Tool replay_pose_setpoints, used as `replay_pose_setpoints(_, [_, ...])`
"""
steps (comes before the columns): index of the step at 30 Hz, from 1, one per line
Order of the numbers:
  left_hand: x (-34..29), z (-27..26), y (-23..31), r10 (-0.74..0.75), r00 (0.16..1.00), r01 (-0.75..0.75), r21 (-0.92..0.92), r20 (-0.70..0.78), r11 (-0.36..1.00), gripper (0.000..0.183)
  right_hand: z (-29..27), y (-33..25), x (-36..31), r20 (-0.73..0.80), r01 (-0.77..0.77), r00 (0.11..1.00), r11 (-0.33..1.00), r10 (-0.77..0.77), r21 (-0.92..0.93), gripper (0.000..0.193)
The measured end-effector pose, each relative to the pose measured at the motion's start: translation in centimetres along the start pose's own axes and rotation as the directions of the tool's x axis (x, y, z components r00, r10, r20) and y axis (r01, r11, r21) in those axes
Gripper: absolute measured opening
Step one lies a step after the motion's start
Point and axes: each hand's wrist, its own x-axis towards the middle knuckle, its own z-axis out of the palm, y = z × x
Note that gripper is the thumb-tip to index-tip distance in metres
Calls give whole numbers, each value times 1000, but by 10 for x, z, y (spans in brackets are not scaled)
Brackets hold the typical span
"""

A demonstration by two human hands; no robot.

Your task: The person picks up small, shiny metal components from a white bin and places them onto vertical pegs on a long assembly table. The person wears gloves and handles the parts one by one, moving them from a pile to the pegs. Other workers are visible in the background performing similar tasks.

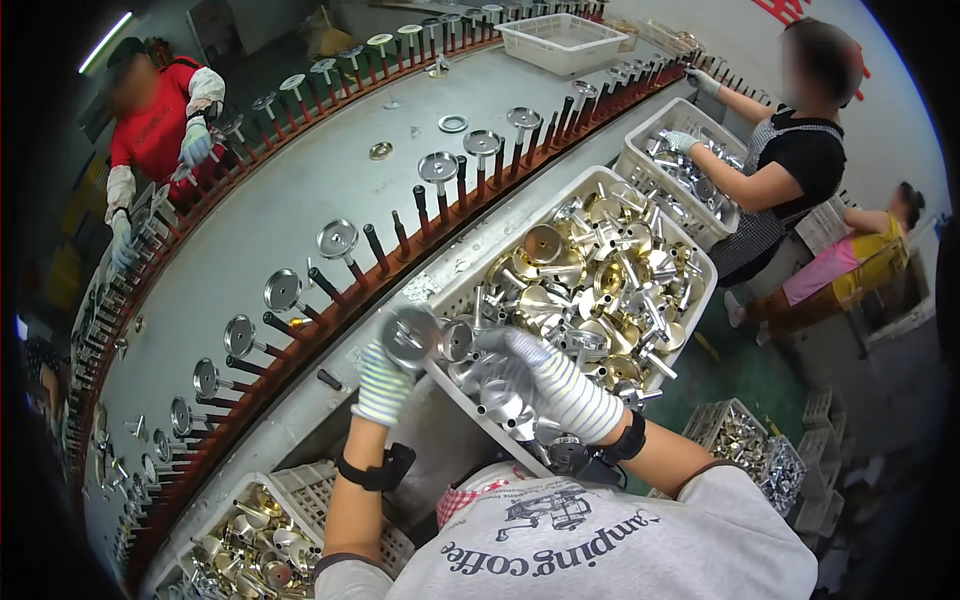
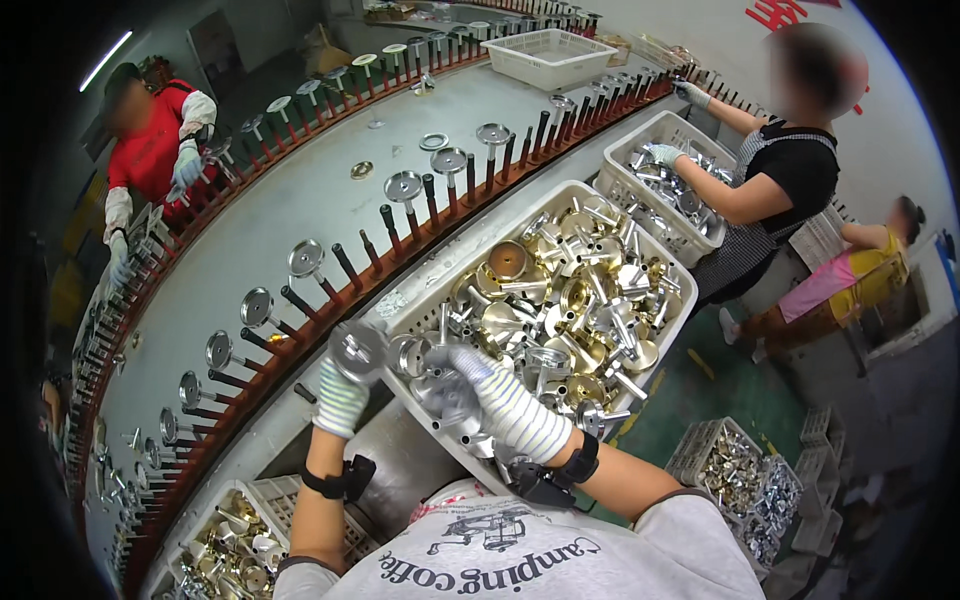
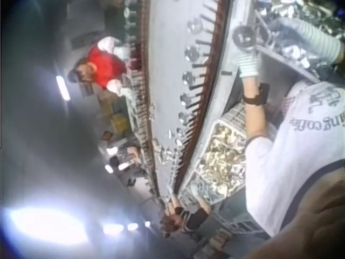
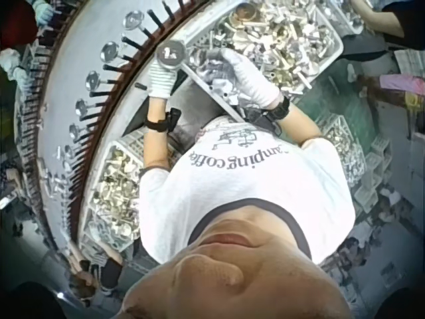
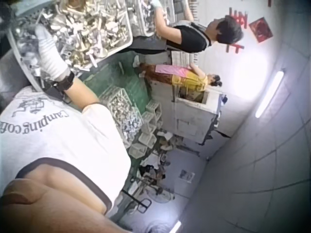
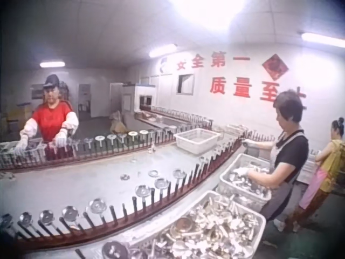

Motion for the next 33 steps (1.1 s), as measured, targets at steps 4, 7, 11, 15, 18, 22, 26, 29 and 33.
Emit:
replay_pose_setpoints(4, [72, 12, -56, -48, 969, 73, 98, -244, 992, 27, -18, -28, 10, -23, 62, 996, 888, -82, -455, 46])
replay_pose_setpoints(7, [131, 19, -114, 136, 933, 99, 601, -334, 793, 24, -40, -31, 25, 83, 94, 995, 743, -52, -662, 46])
replay_pose_setpoints(11, [183, 31, -115, -16, 883, 345, 626, -469, 700, 32, -63, -62, 24, 88, 20, 995, 780, 45, -625, 56])
replay_pose_setpoints(15, [184, 24, -147, -62, 790, 385, 415, -610, 824, 37, -73, -82, 11, 61, 92, 996, 881, -72, -463, 52])
replay_pose_setpoints(18, [170, 30, -143, -199, 793, 490, 409, -576, 770, 41, -95, -113, -2, 5, 127, 991, 935, -133, -330, 50])
replay_pose_setpoints(22, [139, 99, -69, -94, 869, 277, 319, -486, 906, 57, -119, -143, -10, -6, 181, 982, 958, -187, -222, 52])
replay_pose_setpoints(26, [99, 156, 24, -67, 987, 85, -124, 146, 989, 64, -114, -157, -12, 139, 151, 980, 988, -145, -33, 58])
replay_pose_setpoints(29, [86, 171, 0, -74, 939, 43, 98, 337, 994, 54, -113, -163, -13, 155, 81, 986, 991, -64, -106, 58])
replay_pose_setpoints(33, [97, 191, -17, -272, 901, 410, -459, 339, 788, 38, -142, -195, 5, 151, 270, 960, 628, -236, -730, 52])
